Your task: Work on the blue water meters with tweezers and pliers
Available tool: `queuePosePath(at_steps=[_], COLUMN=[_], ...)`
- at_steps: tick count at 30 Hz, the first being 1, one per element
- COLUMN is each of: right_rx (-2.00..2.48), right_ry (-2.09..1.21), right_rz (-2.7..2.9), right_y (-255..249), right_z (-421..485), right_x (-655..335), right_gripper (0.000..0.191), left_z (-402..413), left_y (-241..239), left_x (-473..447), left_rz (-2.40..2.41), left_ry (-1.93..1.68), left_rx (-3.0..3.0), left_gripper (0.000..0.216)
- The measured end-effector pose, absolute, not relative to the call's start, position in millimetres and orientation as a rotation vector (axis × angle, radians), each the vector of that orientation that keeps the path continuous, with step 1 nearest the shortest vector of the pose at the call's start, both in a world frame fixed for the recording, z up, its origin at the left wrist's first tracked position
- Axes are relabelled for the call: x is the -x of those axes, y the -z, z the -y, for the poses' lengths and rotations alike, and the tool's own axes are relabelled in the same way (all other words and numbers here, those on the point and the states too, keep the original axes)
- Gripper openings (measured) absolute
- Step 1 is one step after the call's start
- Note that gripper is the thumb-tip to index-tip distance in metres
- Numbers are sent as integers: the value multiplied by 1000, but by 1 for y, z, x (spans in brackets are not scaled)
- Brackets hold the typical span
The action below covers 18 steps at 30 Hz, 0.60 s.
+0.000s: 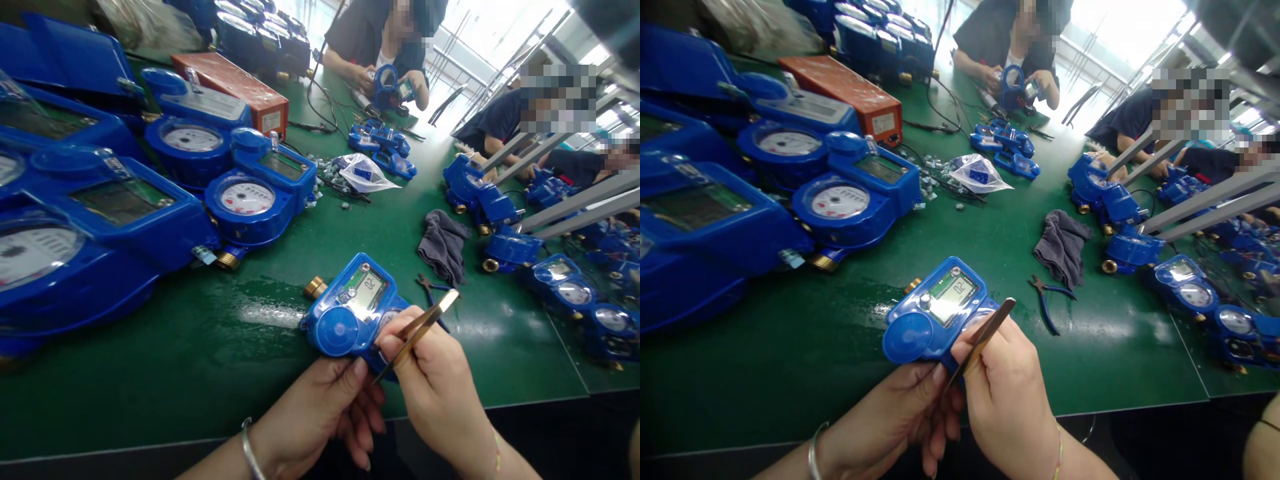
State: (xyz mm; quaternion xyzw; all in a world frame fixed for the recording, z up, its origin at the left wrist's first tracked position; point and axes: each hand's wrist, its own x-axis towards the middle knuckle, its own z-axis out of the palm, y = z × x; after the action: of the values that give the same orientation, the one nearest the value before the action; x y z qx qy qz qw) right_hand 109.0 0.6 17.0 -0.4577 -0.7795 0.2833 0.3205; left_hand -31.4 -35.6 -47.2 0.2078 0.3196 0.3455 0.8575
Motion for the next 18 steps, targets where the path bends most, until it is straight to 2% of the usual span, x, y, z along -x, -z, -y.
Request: queuePosePath(at_steps=[9, 15, 18], right_rx=[1162, 1019, 922], right_ry=[-747, -1028, -891], right_rz=[1994, 1535, 1419], right_y=[-13, 0, 2], right_z=[4, 4, -13], right_x=[-112, -122, -131], right_gripper=[10, 12, 13], left_z=[37, 39, 43], left_y=[46, 50, 52], left_x=[31, 42, 46], left_rz=[-668, -903, -996], left_ry=[-730, -755, -788], left_rx=[-332, -484, -548], left_gripper=[51, 43, 39])
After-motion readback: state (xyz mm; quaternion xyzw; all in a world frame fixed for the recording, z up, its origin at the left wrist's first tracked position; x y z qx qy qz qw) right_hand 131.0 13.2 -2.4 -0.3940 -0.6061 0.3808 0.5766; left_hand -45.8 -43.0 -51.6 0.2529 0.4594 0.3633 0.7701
